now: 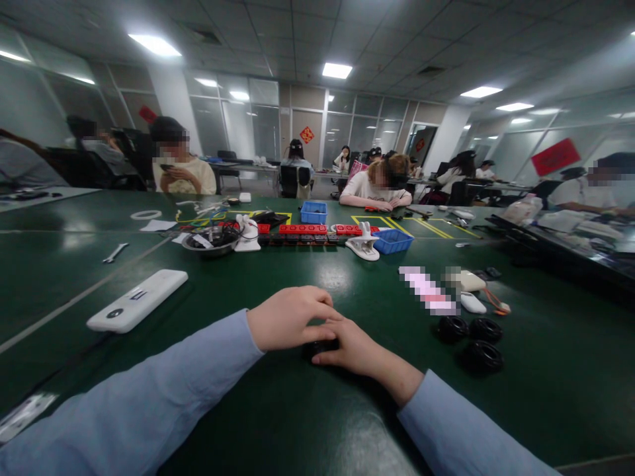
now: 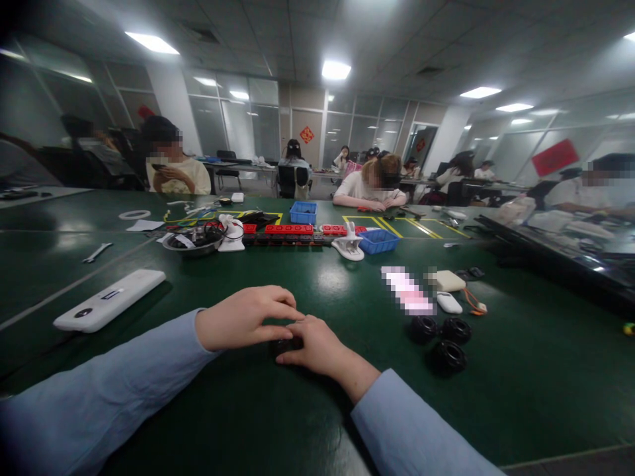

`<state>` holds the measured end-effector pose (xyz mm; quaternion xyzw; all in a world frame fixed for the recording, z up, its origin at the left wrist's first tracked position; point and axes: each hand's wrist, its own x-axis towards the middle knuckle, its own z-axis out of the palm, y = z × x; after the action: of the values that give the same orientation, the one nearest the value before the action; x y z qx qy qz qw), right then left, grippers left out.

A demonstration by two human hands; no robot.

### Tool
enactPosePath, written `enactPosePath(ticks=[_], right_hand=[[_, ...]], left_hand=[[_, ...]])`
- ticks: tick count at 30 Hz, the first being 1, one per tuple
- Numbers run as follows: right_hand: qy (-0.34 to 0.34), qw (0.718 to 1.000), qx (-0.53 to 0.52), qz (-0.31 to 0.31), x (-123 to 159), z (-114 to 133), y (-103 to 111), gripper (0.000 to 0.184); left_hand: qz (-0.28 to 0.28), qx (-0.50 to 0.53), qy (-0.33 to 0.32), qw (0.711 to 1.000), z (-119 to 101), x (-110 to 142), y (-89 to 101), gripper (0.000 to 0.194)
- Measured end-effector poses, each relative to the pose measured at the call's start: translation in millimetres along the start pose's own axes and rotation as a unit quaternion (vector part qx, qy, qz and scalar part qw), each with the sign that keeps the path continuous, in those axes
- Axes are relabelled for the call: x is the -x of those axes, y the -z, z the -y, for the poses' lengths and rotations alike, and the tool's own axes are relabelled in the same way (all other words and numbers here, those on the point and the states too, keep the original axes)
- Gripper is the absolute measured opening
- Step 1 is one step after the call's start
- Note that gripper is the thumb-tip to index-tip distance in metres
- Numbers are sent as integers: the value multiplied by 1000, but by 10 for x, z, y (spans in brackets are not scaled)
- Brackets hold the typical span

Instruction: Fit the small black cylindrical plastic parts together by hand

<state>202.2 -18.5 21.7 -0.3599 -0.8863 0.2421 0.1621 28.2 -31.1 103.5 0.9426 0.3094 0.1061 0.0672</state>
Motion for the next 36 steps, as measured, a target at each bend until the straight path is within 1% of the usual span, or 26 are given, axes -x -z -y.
enactPosePath(ticks=[2, 4, 7, 10, 12, 15, 20, 30, 36], right_hand=[[0, 1000, 7, -1, 2, 4, 6, 23], [-7, 1000, 13, -3, 1, 8, 8, 25], [-14, 1000, 13, 1, 2, 13, 8, 26], [-13, 1000, 16, 7, 9, 17, 14, 29], [-7, 1000, 16, 13, 14, 17, 18, 34], [-1, 1000, 15, 16, 16, 9, 13, 31], [-4, 1000, 11, 13, 8, 2, -6, 31], [-7, 1000, 5, 7, 5, -4, -5, 34], [1, 1000, 9, 13, -6, -12, -12, 34]], left_hand=[[47, 12, -4, 999, 30, -1, -4, 28], [87, 27, -8, 996, 59, -2, -6, 34], [118, 36, -4, 992, 90, -2, -9, 43], [140, 14, 8, 990, 97, -1, -19, 43], [140, -13, 17, 990, 90, -3, -36, 38], [123, -45, 24, 991, 74, -7, -71, 31], [114, -47, 18, 992, 87, -15, -104, 28], [128, -36, 34, 991, 103, -25, -93, 30], [136, -42, 30, 989, 117, -21, -104, 34]])
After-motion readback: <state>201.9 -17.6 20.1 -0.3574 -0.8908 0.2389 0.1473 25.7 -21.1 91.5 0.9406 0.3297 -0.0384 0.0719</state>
